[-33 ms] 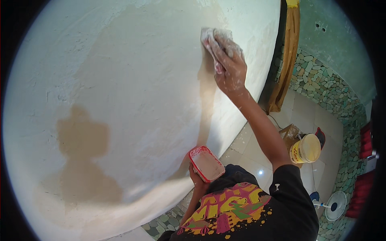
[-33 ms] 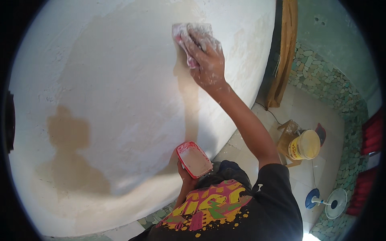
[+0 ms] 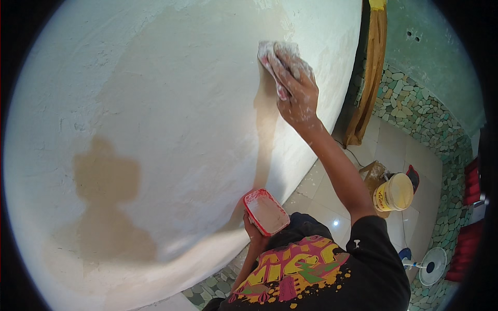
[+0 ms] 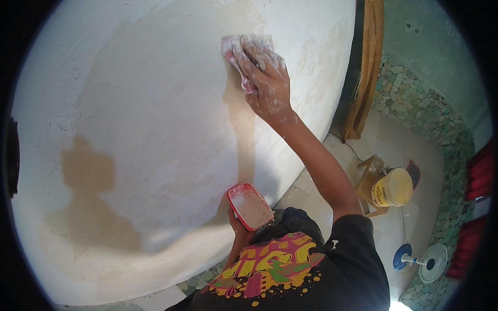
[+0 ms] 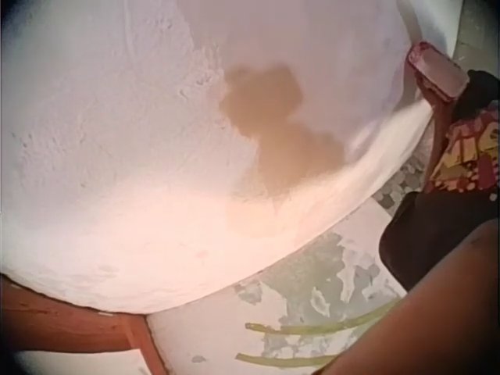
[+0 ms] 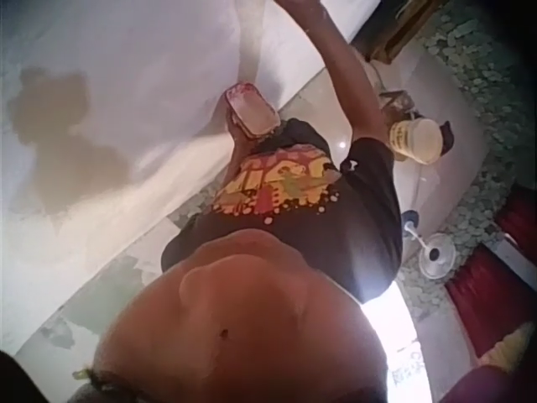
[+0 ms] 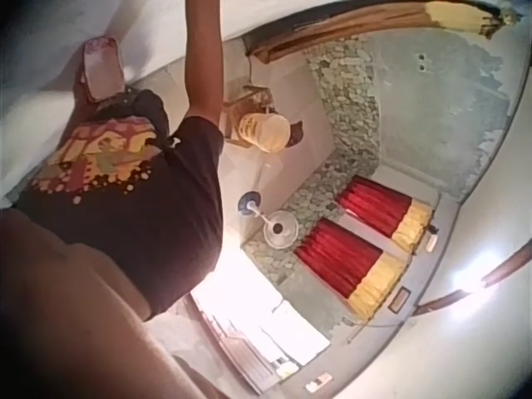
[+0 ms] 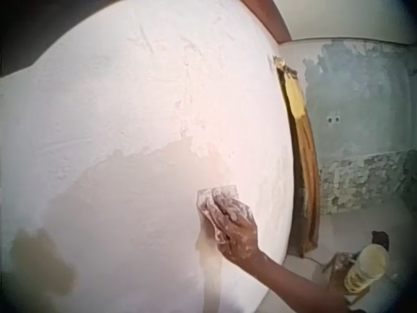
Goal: Applying wall putty or plaster to a wall surface using a putty knife and a plastic container.
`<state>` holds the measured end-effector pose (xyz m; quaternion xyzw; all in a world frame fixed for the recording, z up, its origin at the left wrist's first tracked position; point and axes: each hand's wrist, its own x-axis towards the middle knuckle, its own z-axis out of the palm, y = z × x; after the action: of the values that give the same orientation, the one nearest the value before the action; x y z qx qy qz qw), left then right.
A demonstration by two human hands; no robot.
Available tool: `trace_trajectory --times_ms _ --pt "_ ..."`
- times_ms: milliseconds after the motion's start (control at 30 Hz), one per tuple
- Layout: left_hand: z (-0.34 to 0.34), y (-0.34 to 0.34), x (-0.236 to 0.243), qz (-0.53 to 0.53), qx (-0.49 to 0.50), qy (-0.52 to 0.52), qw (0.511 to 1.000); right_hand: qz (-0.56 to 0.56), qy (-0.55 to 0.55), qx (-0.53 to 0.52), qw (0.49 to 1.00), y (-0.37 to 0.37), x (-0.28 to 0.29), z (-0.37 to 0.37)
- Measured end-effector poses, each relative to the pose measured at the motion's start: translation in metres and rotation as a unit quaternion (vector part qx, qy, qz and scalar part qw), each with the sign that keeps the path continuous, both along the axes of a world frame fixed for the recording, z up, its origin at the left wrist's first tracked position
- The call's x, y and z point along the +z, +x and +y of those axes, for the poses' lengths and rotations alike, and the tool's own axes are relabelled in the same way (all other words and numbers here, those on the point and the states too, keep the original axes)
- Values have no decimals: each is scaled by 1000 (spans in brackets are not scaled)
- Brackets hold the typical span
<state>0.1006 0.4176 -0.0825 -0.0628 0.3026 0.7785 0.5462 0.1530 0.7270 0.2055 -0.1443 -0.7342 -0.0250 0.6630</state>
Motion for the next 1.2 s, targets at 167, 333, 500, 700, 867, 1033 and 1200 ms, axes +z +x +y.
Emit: trace_trajectory --times_ms 167,333,500,700,867,1033,1200 --pt "10 6 2 33 -10 -12 999 -64 -58 95 992 39 -12 -21" --pt "23 28 6 48 -20 -21 998 50 -43 31 997 68 19 12" --pt "44 48 3 10 -48 19 999 0 -115 -73 991 71 47 42" --pt "95 54 16 7 -31 -1 999 -115 -139 9 984 71 42 -7" --pt "158 73 55 23 -29 -32 999 -29 -138 18 990 88 74 42" --pt "187 81 74 28 -16 -51 998 -82 -122 62 987 74 69 67" --pt "190 88 82 29 -4 -52 998 -153 -109 116 975 90 57 40"
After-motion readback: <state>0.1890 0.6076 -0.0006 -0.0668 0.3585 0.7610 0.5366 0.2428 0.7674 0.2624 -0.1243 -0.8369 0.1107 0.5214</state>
